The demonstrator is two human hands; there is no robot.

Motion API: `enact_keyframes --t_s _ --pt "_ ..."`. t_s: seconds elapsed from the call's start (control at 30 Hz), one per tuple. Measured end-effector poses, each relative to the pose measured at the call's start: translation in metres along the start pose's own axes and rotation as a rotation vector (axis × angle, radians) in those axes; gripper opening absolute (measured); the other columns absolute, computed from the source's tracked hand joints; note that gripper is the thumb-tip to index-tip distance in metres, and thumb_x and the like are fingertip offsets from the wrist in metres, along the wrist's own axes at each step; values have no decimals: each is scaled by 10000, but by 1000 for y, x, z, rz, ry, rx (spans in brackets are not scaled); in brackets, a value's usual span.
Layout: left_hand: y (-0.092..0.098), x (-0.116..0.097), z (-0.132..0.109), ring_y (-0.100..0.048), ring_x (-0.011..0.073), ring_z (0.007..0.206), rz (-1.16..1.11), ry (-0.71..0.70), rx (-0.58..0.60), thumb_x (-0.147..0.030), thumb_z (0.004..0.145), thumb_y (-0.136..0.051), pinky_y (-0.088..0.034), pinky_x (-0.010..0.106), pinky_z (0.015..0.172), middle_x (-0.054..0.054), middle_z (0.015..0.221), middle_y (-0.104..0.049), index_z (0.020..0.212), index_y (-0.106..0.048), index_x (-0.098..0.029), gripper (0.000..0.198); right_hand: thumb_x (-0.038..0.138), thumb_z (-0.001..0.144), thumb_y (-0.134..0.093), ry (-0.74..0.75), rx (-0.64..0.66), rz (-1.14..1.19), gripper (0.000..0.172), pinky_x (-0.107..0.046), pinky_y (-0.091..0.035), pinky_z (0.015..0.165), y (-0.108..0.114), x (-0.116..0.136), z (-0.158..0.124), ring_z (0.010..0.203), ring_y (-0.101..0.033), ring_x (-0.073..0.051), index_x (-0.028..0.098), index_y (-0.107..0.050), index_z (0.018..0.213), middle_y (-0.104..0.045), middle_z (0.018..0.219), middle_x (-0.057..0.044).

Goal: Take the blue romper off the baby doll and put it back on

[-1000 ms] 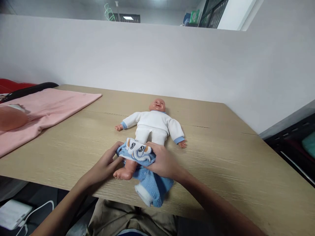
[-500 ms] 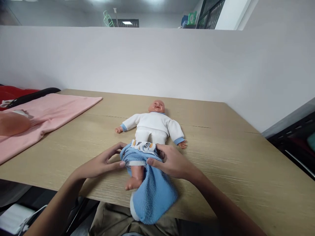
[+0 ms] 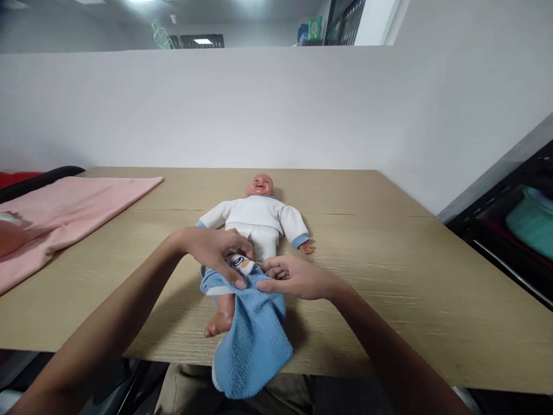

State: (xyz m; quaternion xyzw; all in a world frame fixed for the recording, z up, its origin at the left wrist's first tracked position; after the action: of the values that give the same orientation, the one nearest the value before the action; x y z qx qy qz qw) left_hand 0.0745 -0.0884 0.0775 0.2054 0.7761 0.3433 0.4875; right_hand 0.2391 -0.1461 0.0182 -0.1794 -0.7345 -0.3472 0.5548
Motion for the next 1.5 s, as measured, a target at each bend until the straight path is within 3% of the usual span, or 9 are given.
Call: enact_keyframes --t_s 0.1,0.37,0.6,0.77,0.93,1.03,1.1,1.3,1.5 --pt "-6 3 19 -523 150 697 -96 -92 136 -584 898 -798 -395 261 613 -32 758 -572 960 -689 -186 417 626 971 -756 -22 -9 121 441 -247 -369 673 15 -5 -6 756 -463 -126 191 -685 1002 -525 847 30" --pt "-14 22 31 -651 230 1108 -405 -208 -76 -584 978 -725 -540 308 929 59 1238 -706 1326 -634 -216 515 590 913 -844 165 -96 511 488 -234 -425 700 23 5 -13 791 -510 -131 216 -609 1120 -540 924 17" --pt "-31 35 33 -681 199 851 -686 -258 117 -574 760 -945 -582 293 804 8 904 -747 957 -739 -203 469 432 934 -866 182 -300 398 344 -219 -450 709 31 7 -6 797 -528 -126 218 -618 1040 -542 893 27" --pt "-27 34 31 -731 230 1010 -693 -300 48 -570 859 -878 -594 343 969 33 1068 -799 1120 -767 -203 464 390 920 -885 204 -362 363 305 -203 -415 663 37 8 -6 746 -483 -110 217 -639 972 -495 837 46" --pt "-22 40 28 -671 274 1320 -695 -238 -101 -662 956 -747 -469 439 1223 74 1382 -760 1411 -691 -234 627 550 902 -864 81 -280 357 469 -286 -528 917 36 -10 -7 1032 -649 -190 228 -706 1205 -674 1099 -29" --pt "-22 41 29 -683 271 1309 -744 -199 -135 -672 967 -730 -458 425 1231 83 1389 -763 1428 -686 -224 645 586 836 -904 42 -137 395 792 -394 -487 1131 28 -15 -6 1315 -627 -274 254 -599 1487 -679 1397 -88" --pt "-23 42 30 -705 285 1268 -767 -210 -139 -721 916 -759 -479 434 1207 97 1330 -787 1391 -707 -201 706 569 816 -923 34 -12 429 892 -403 -514 1101 20 -13 -6 1291 -656 -281 252 -537 1556 -682 1418 -98" --pt "-31 41 33 -760 297 1131 -640 -285 75 -643 699 -967 -590 409 1038 74 1174 -826 1192 -771 -199 692 472 822 -946 -11 39 311 451 -234 -491 735 19 -13 -9 826 -652 -150 154 -744 1070 -695 910 6" --pt "-29 47 32 -756 289 1125 -527 -236 71 -633 831 -875 -593 394 1029 59 1174 -825 1162 -761 -202 555 538 850 -911 177 -132 447 552 -318 -554 944 29 -19 -8 1043 -719 -215 190 -749 1246 -777 1118 -54"
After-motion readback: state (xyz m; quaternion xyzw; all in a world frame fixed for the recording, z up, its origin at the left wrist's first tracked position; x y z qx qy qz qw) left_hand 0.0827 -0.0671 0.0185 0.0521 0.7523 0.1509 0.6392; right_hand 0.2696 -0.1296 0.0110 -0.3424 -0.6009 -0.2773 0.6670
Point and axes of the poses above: each hand's wrist, its own z-axis towards the middle knuckle, its own y-axis out of the back of the hand, x = y × z, the point moved 6 cm from there along z, towards the middle knuckle
